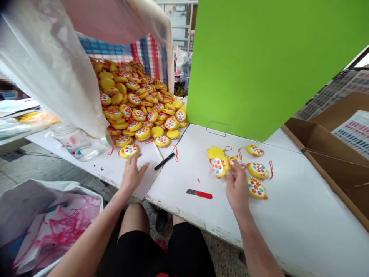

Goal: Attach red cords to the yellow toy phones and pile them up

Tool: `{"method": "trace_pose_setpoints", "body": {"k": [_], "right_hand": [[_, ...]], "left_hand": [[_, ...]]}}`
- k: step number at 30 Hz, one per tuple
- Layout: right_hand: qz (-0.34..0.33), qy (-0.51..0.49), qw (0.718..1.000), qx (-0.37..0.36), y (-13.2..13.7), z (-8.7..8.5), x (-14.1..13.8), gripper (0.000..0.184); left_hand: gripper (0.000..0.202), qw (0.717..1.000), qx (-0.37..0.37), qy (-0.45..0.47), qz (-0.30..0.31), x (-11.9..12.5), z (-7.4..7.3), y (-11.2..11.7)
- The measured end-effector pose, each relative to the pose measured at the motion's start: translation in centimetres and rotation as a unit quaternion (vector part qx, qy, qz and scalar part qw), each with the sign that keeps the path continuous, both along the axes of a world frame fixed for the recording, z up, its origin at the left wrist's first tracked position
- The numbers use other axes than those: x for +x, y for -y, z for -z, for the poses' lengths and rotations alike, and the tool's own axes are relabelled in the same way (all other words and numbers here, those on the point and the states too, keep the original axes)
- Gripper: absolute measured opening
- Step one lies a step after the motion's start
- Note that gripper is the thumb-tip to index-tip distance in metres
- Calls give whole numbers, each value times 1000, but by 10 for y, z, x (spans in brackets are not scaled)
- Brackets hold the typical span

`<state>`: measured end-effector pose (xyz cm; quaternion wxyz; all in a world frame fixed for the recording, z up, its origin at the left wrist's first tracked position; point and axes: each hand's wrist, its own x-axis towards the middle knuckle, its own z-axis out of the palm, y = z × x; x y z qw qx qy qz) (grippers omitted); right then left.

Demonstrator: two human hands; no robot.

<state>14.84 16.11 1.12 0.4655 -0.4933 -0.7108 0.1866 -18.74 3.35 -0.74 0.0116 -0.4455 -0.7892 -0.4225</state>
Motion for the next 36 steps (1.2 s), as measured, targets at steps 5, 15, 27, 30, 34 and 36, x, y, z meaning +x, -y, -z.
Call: {"method": "trace_pose_setpoints", "body": {"k": [5,15,27,30,34,36], "right_hand": [[-106,-15,993,46,18,5,-27,39],[-402,-109,875,-248,58,30,-94,45],[-384,-388,737,-399,65,40,-93,58],[-402,-408,705,-419,68,34,-95,77],[-436,-383,701,-414,68,33,-95,80],[-443,-354,716,-407,65,36,-94,65]], "left_hand": [[67,976,-141,-54,-159,-86,10,-26],[35,999,38,0,32,3,6,4],[98,926,88,238,279,106,32,21],[100,912,63,278,294,104,28,21],[69,929,52,279,238,107,24,22],[60,932,45,272,235,107,23,23]]}}
